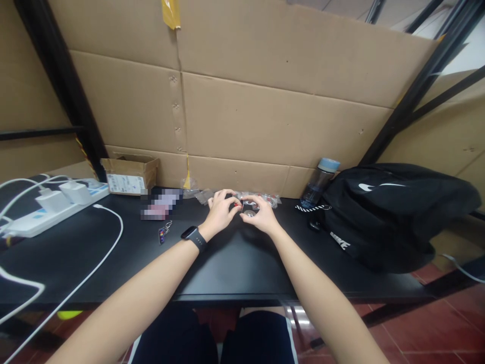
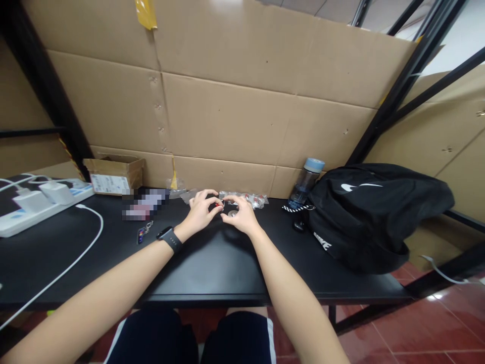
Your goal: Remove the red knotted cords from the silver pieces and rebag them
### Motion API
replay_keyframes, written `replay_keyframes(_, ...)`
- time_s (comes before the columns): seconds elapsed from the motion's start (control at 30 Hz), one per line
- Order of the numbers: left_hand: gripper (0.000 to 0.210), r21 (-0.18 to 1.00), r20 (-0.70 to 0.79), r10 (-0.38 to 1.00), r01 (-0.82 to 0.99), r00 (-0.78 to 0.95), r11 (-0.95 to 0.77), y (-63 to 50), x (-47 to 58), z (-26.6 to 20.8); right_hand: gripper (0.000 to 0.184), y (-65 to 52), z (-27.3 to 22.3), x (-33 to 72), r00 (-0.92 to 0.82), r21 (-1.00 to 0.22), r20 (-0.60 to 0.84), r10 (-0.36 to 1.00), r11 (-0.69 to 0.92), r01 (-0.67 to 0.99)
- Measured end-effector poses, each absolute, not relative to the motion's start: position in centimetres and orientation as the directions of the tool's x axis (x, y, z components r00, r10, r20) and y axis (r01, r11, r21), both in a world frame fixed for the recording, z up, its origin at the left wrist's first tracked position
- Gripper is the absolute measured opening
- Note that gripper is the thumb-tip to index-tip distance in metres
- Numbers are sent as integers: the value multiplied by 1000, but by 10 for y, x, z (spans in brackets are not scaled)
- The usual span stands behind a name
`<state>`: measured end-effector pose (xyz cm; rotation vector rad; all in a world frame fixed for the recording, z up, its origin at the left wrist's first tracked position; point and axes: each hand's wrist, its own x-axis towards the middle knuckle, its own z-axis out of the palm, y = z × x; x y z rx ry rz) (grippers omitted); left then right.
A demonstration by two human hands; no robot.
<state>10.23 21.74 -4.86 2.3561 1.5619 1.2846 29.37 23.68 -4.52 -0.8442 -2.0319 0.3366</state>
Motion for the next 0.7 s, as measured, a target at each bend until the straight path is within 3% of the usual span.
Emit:
replay_keyframes(0.23,7,433,622,767,747,157,-505,217,102,-49,46,238,-47,294,-375,-556,627,683,729,399)
replay_keyframes(0.7,7,453,612,779,746,137,-488,216,100,-45,27,239,-47,296,-381,-565,604,700,713,415)
